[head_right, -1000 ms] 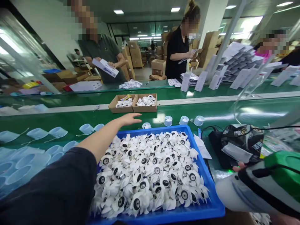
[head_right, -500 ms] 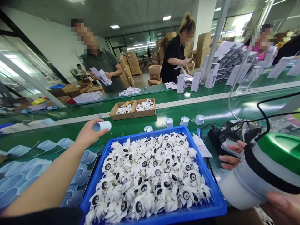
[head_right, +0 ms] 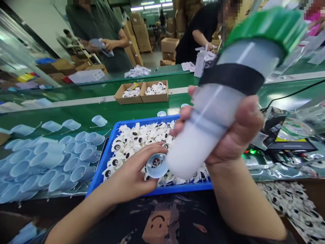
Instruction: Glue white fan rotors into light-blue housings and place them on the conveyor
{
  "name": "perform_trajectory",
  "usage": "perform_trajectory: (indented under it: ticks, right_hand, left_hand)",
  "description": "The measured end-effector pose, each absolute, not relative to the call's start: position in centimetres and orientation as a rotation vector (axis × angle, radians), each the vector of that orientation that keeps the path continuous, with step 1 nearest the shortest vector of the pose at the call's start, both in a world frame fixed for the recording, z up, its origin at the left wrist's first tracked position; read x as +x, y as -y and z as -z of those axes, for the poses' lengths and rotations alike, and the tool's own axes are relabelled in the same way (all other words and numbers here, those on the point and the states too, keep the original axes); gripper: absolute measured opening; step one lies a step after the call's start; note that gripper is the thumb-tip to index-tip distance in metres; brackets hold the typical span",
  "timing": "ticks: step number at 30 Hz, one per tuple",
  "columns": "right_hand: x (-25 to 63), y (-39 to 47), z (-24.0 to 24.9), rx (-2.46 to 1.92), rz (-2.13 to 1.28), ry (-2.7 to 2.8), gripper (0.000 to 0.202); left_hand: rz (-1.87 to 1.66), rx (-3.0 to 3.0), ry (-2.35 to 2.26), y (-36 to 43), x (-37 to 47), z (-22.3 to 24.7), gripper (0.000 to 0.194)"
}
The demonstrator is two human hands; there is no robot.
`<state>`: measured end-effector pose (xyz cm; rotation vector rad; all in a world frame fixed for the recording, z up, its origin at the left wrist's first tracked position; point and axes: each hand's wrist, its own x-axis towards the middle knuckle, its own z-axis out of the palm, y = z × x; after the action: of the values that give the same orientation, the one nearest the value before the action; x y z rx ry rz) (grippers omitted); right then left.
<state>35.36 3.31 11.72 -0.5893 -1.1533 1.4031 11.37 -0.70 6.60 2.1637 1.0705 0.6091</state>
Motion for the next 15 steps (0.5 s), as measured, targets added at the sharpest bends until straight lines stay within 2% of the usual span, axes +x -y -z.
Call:
perform_trajectory:
  ticks: [6, 10, 15]
  right_hand:
    - [30.4, -2.7, -12.6, -0.633, -1.457, 1.130, 0.064]
    - [30.3, -2.0, -12.8, -0.642, -1.424, 1.150, 0.071]
    - [31.6, -2.5, -11.8, -0.910, -1.273, 1.355, 0.081]
  left_hand:
    - [-0.649, 2.120, -1.046, 1.4, 13.2, -6.5, 0.054]
    - [-0.662, 2.059, -1.021, 1.5, 13.1, -6.6, 0.038]
    - [-0.703, 2.033, -0.956, 1.2, 13.3, -6.5, 0.032]
